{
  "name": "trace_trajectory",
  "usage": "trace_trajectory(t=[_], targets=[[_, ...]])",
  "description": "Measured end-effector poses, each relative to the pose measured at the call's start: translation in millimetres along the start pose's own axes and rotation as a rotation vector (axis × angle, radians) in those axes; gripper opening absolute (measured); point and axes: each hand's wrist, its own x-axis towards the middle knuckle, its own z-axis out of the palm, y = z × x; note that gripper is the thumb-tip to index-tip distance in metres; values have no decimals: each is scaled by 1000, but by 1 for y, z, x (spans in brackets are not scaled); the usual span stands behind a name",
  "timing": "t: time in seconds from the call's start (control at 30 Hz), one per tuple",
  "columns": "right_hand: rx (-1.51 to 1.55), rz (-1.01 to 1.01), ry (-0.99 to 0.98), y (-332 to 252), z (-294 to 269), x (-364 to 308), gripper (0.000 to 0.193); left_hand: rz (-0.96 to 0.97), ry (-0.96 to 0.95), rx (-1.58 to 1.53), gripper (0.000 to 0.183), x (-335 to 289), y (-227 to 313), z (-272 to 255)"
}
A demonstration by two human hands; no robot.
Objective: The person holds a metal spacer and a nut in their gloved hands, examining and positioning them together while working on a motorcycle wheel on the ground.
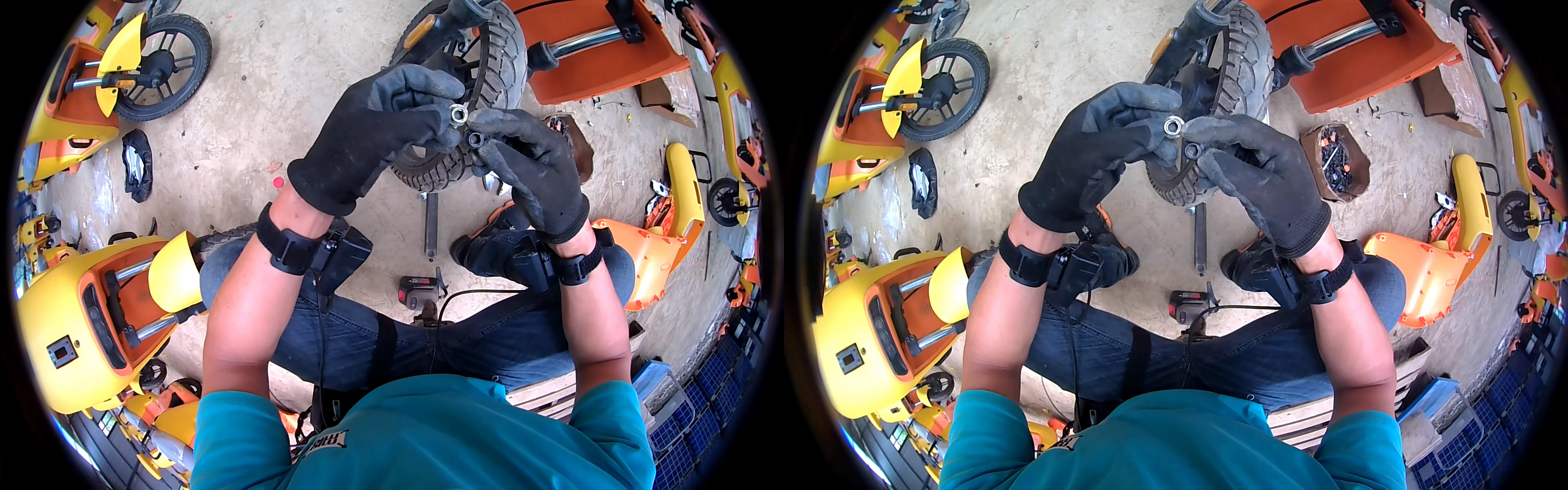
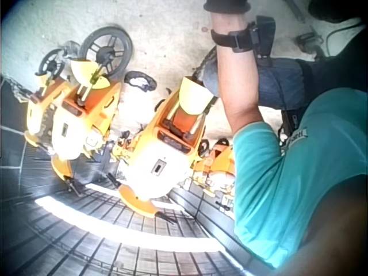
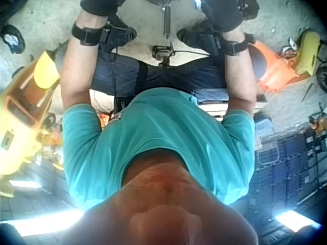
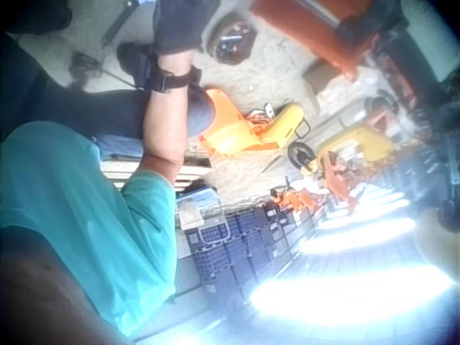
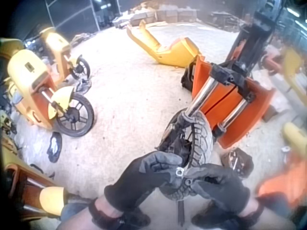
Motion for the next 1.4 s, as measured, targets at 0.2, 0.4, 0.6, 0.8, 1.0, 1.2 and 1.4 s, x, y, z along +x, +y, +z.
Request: trace_trajectory(t=[0.2, 0.4, 0.6, 0.8, 1.0, 1.2, 1.4], targets=[[10, 1, 11, 1, 0, 1, 24, 1, -1, 6, 44, 0, -1, -1], [30, 24, 33, -3, 0, 1, 25, -10, -9, -15, 44, 0, -1, -1], [-7, -30, 18, 1, -1, 2, 27, -11, -26, -20, 46, 0, 0, 0], [-6, -3, 10, 1, -1, 1, 26, -14, -38, -21, 47, 0, -1, -1], [3, -6, 8, -1, 0, 1, 25, -13, -37, -22, 47, 0, -1, -1], [-2, 32, -1, -3, -2, 1, 26, -14, -33, -11, 46, 0, 0, -1], [-1, -9, -6, -3, 0, 1, 26, -22, -29, -11, 46, -1, 1, 0]])
